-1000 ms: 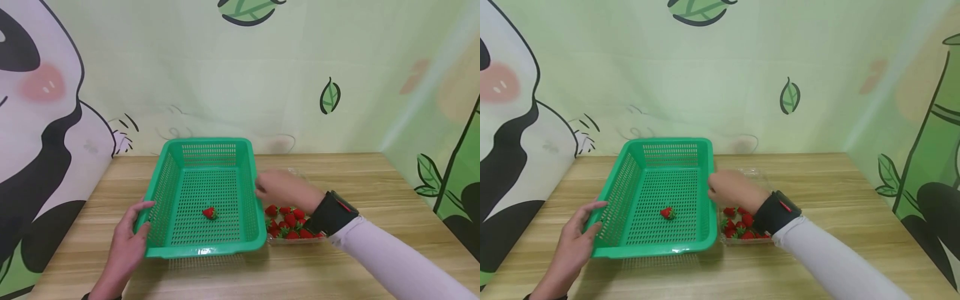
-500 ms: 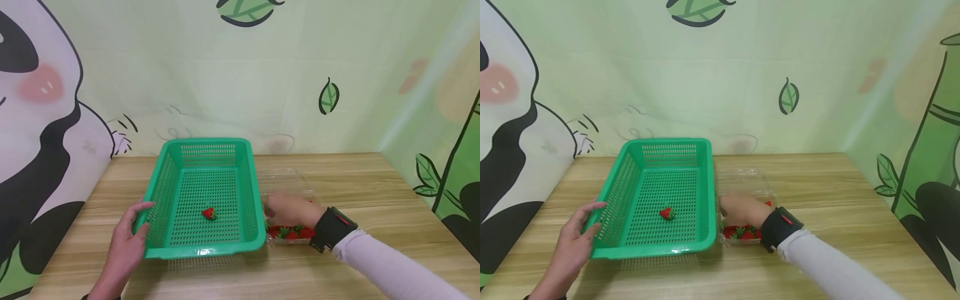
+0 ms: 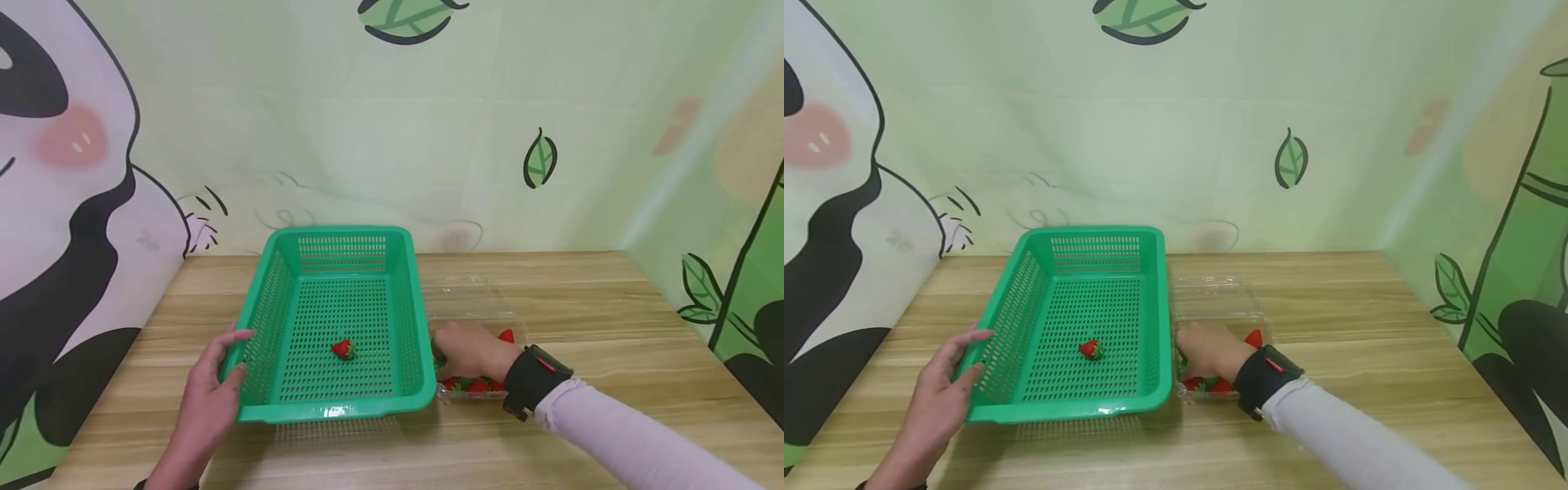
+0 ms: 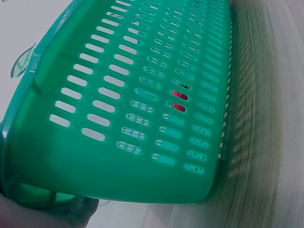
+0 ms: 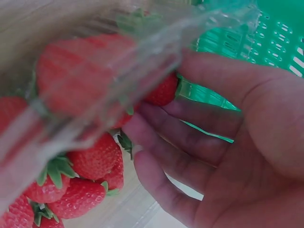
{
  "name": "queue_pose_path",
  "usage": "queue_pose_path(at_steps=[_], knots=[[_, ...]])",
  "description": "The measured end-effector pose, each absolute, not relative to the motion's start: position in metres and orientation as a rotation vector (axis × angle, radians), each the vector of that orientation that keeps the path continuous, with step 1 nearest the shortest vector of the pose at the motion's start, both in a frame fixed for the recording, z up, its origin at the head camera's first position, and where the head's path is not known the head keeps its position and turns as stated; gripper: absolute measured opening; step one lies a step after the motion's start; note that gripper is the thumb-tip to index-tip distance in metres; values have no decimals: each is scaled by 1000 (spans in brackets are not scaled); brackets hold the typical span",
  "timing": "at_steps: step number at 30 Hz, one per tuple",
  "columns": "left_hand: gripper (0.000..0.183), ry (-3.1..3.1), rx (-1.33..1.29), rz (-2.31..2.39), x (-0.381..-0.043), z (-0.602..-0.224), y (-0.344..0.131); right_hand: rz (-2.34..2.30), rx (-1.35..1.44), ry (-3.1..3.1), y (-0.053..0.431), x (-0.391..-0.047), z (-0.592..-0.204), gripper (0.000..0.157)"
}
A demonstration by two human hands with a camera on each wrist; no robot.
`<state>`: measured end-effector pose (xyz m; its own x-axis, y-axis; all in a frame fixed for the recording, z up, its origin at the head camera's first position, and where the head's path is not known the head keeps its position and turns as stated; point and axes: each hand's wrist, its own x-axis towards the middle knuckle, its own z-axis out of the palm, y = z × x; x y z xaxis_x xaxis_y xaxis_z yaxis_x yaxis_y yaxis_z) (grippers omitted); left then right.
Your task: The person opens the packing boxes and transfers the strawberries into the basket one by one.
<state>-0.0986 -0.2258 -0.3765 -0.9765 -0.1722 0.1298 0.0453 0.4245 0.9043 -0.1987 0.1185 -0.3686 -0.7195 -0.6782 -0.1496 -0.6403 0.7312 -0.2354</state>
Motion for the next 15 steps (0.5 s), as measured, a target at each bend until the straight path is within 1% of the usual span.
queue_pose_path(at_steps=[3,8,13,15], knots=[[43,-2471,109,-1587,-99,-376,-225,-240,-1075,2713,119,-198,-368,24],[43,-2458,107,-1617,-99,-376,-225,-253,-1100,2705,121,-199,-369,17],[44,-2468,119,-1624,-99,-376,-225,-292,-1026,2703,123,-201,-367,21],[44,-2473,125,-1618,-99,-376,-225,-315,-993,2700,123,-201,-364,18]])
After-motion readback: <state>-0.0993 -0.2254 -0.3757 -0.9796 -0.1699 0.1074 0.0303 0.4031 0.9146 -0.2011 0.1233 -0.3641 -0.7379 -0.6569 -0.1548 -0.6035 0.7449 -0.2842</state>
